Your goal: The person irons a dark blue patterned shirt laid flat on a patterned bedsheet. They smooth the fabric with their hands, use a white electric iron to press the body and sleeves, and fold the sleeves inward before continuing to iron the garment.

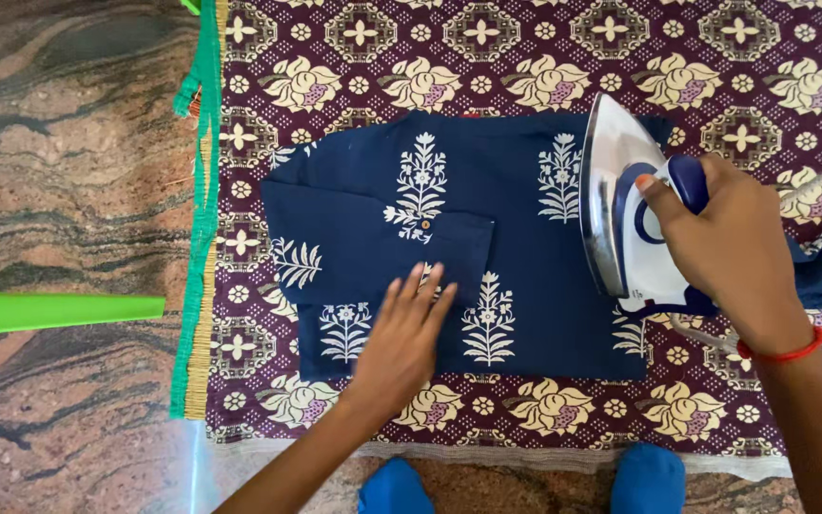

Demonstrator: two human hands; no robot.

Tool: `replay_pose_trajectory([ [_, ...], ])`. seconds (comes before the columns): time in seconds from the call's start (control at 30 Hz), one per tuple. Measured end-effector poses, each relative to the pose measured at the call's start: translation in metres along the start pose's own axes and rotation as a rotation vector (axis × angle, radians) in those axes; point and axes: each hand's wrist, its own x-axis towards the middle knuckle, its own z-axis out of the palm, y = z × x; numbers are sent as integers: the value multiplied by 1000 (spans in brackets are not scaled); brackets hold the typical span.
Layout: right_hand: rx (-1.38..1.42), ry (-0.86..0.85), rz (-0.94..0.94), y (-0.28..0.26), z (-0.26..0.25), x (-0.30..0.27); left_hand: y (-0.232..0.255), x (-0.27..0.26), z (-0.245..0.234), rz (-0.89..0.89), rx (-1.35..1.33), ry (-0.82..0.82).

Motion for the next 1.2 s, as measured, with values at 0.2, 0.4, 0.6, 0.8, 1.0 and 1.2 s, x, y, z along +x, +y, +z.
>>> replay_pose_trajectory([
  [0.2,33,26,-82,1,3,-7,18,44,18,-80,68,147],
  [0.4,23,30,-96,2,8,-8,4,28,-3,-609,-484,495],
  [0.6,40,-31,-71,-46,9,-13,-32,10,5,-1145,-1201,906],
  [0.8,236,-225,-61,-115,23,-16,-38,-11,-17,-1233,-1031,702],
  [1.0,106,-324,-123,-157,54,-30,-41,-25,-43,-1049,-492,680],
  [1.2,120,-114,-384,-150,83,-46,-69,-12,-50,-1046,-485,461],
])
